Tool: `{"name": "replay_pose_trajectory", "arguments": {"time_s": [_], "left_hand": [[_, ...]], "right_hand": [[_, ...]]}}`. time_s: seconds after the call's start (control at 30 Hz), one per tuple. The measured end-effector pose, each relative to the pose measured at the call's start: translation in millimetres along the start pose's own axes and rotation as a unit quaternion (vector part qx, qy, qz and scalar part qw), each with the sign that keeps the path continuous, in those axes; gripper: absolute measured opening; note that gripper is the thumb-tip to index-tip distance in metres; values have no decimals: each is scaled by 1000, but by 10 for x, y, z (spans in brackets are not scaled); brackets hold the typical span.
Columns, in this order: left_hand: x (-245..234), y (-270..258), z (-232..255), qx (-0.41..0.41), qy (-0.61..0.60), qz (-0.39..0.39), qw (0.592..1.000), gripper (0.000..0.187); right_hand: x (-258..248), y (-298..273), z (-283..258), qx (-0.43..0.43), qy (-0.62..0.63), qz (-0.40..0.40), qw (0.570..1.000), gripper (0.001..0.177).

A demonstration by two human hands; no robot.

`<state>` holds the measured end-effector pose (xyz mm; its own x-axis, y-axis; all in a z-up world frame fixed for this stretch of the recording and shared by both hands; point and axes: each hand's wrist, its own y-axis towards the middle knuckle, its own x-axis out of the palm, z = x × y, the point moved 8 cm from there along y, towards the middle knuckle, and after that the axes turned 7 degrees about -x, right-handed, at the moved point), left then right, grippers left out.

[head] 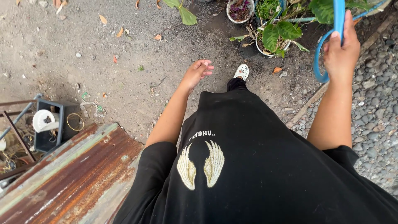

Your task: Watering a variety of plants in pots and the ground using a blue garden hose.

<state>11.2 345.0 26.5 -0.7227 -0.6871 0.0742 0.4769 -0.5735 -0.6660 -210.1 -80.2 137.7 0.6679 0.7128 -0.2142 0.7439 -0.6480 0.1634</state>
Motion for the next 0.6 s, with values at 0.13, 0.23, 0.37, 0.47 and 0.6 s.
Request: {"name": "replay_pose_trajectory", "arguments": {"time_s": [0.13,0.23,0.37,0.47,0.6], "left_hand": [[91,-51,11,-5,11,-20,1000,34],[140,-47,-31,-11,25,-24,999,35],[267,81,4,-6,52,-55,997,35],[439,50,-1,-16,57,-76,995,35],[580,80,48,-4,60,-93,994,36]], "right_hand": [[-199,-370,-24,54,-51,39,997,54],[-251,-644,-48,67,-15,57,996,54],[-283,-810,-116,71,-74,89,991,56],[-315,-930,-48,72,-59,90,992,57],[-344,-934,-156,55,-56,86,993,56]]}}
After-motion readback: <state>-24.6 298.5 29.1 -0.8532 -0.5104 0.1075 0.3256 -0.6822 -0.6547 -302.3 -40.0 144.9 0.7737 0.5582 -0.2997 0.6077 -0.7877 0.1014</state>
